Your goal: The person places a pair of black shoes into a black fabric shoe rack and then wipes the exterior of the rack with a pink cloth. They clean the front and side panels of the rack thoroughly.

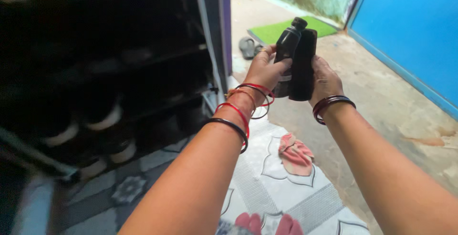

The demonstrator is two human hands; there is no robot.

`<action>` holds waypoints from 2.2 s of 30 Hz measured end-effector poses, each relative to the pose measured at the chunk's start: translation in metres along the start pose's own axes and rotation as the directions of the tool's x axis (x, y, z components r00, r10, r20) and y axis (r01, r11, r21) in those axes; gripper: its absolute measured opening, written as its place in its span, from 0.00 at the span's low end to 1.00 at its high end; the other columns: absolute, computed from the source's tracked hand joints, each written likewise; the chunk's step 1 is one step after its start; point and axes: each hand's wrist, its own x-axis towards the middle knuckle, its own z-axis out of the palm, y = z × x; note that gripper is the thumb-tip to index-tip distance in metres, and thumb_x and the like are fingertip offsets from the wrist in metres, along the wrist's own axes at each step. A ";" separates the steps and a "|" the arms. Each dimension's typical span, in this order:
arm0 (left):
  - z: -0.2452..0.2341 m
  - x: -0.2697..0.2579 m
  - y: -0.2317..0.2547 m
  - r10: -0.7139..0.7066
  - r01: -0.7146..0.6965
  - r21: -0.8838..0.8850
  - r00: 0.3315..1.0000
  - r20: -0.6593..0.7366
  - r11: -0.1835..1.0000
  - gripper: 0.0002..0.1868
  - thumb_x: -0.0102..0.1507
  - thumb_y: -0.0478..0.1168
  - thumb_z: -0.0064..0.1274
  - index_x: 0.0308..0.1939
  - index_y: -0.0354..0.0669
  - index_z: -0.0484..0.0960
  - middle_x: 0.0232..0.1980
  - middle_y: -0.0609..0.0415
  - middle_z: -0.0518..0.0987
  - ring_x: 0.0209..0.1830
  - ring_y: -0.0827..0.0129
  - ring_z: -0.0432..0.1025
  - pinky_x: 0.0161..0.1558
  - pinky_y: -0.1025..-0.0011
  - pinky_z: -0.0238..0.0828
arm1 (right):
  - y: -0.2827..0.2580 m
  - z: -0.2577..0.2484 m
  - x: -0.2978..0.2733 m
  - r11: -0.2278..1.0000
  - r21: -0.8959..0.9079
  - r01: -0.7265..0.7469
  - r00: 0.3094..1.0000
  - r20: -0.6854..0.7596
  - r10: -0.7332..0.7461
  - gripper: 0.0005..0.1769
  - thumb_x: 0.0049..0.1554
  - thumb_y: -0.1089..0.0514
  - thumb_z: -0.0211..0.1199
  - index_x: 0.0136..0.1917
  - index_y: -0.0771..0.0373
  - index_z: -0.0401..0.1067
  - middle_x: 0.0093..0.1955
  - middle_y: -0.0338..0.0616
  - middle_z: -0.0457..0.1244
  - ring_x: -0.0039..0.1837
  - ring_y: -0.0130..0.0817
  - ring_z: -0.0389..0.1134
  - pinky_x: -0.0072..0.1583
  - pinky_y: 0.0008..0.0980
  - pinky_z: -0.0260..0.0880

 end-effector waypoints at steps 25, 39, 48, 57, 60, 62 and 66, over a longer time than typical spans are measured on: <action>0.022 0.210 -0.237 0.104 -0.105 0.006 0.992 0.070 0.994 0.25 0.68 0.37 0.57 0.69 0.34 0.75 0.58 0.53 0.78 0.58 0.74 0.72 0.61 0.73 0.71 | 0.106 -0.190 0.190 0.999 -0.033 0.028 0.926 -0.376 -0.038 0.21 0.71 0.52 0.43 0.71 0.63 0.63 0.67 0.45 0.65 0.68 0.36 0.67 0.71 0.39 0.65; 0.040 0.212 -0.159 -0.191 0.197 -0.245 0.980 0.051 0.949 0.27 0.67 0.36 0.55 0.70 0.32 0.73 0.54 0.58 0.79 0.51 0.78 0.71 0.55 0.77 0.72 | 0.038 -0.132 0.189 0.988 -0.127 -0.090 0.856 -0.516 0.011 0.22 0.71 0.53 0.43 0.73 0.66 0.59 0.69 0.46 0.62 0.71 0.36 0.64 0.73 0.40 0.62; -0.010 0.174 -0.075 -0.212 0.222 -0.136 0.973 0.088 0.965 0.24 0.70 0.31 0.50 0.71 0.30 0.71 0.61 0.53 0.79 0.61 0.76 0.71 0.66 0.75 0.68 | 0.057 -0.062 0.159 0.972 -0.234 -0.012 0.861 -0.498 -0.109 0.31 0.72 0.54 0.39 0.79 0.77 0.49 0.78 0.54 0.55 0.79 0.40 0.57 0.79 0.38 0.56; 0.014 0.169 0.053 -0.357 0.349 -0.340 0.933 0.040 0.873 0.24 0.70 0.29 0.48 0.71 0.28 0.71 0.62 0.49 0.79 0.62 0.71 0.72 0.67 0.71 0.67 | -0.063 0.013 0.162 0.964 0.194 -0.179 0.784 -0.564 0.259 0.28 0.68 0.54 0.42 0.76 0.70 0.56 0.71 0.57 0.61 0.70 0.46 0.63 0.70 0.47 0.60; 0.030 0.183 0.110 -0.332 0.310 -0.431 0.943 0.026 0.847 0.25 0.69 0.27 0.48 0.71 0.29 0.68 0.63 0.48 0.78 0.64 0.71 0.71 0.67 0.71 0.65 | -0.118 0.031 0.170 0.961 0.133 -0.242 0.727 -0.631 0.271 0.28 0.65 0.55 0.45 0.76 0.69 0.58 0.70 0.54 0.62 0.71 0.43 0.64 0.71 0.45 0.60; 0.043 0.197 0.157 -0.344 0.301 -0.457 0.939 -0.011 0.837 0.26 0.68 0.26 0.47 0.71 0.30 0.68 0.63 0.48 0.78 0.65 0.70 0.72 0.69 0.70 0.65 | -0.162 0.045 0.182 0.964 0.142 -0.224 0.759 -0.595 0.264 0.28 0.65 0.54 0.46 0.76 0.69 0.59 0.70 0.54 0.62 0.71 0.45 0.64 0.71 0.47 0.61; 0.069 0.241 0.272 -0.254 0.199 -0.473 0.966 -0.054 0.858 0.26 0.67 0.26 0.47 0.70 0.31 0.68 0.64 0.49 0.78 0.67 0.70 0.72 0.70 0.71 0.65 | -0.275 0.091 0.220 0.969 0.101 -0.227 0.813 -0.528 0.246 0.30 0.64 0.54 0.48 0.76 0.67 0.58 0.70 0.52 0.63 0.71 0.43 0.63 0.70 0.46 0.61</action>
